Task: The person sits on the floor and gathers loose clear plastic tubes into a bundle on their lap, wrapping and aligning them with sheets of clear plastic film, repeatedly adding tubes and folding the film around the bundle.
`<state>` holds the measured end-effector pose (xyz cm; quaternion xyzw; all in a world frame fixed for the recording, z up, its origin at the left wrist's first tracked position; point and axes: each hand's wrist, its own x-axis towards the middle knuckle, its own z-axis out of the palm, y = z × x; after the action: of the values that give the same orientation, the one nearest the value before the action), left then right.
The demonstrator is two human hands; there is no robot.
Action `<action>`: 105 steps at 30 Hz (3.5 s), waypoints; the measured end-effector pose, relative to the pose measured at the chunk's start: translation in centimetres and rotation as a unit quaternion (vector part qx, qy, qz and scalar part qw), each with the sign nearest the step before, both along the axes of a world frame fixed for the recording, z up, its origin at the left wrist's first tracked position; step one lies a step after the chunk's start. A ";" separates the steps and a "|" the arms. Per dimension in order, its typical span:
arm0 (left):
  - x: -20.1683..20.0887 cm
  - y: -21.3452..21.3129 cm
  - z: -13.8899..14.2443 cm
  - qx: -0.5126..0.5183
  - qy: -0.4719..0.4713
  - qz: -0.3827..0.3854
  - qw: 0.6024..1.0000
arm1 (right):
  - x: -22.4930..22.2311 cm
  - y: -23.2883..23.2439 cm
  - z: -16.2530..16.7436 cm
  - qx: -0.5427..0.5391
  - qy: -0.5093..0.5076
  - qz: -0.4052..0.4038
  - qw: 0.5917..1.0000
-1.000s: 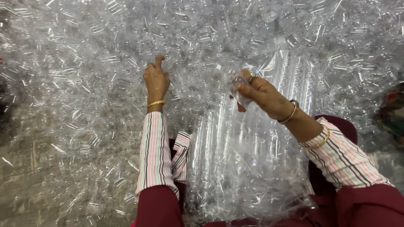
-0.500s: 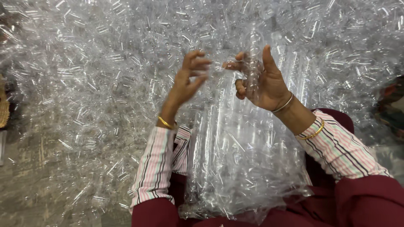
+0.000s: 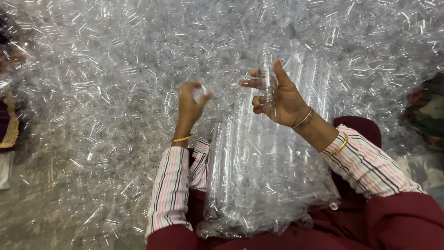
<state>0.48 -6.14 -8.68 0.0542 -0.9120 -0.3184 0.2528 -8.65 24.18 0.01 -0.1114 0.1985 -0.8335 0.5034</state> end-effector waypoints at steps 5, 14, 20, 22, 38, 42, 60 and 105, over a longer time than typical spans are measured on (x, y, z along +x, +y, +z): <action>1.1 5.0 5.7 0.445 0.123 -0.141 0.876 | 1.1 -1.2 0.3 0.003 0.000 0.024 1.000; 2.5 9.7 8.3 0.344 0.019 -0.187 0.920 | 2.1 -0.6 0.9 -0.079 -0.044 0.054 0.994; 2.8 7.1 9.1 0.448 0.156 -0.140 0.869 | 2.3 -0.7 0.8 -0.128 -0.034 0.061 0.989; 2.8 6.5 10.4 0.528 0.240 -0.145 0.802 | 2.6 -1.0 0.8 -0.132 -0.035 0.059 0.989; 4.0 10.0 13.8 0.497 0.145 -0.253 0.817 | 3.3 -1.0 0.3 -0.075 -0.108 -0.010 0.991; 1.1 6.9 9.1 0.456 0.062 -0.147 0.876 | 3.1 -0.8 0.3 -0.070 -0.123 -0.033 0.989; -4.5 4.8 -5.4 -0.271 -0.182 0.057 0.943 | 1.9 -0.4 -0.2 -0.064 -0.115 -0.049 0.990; 1.4 8.4 16.3 -0.497 0.116 0.038 0.859 | 5.1 0.5 3.0 0.215 0.060 -0.230 0.947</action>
<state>1.91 2.21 7.60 -0.0818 -0.9104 0.1829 0.3621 -3.56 24.70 2.98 -0.0018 0.4229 -0.8561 0.2971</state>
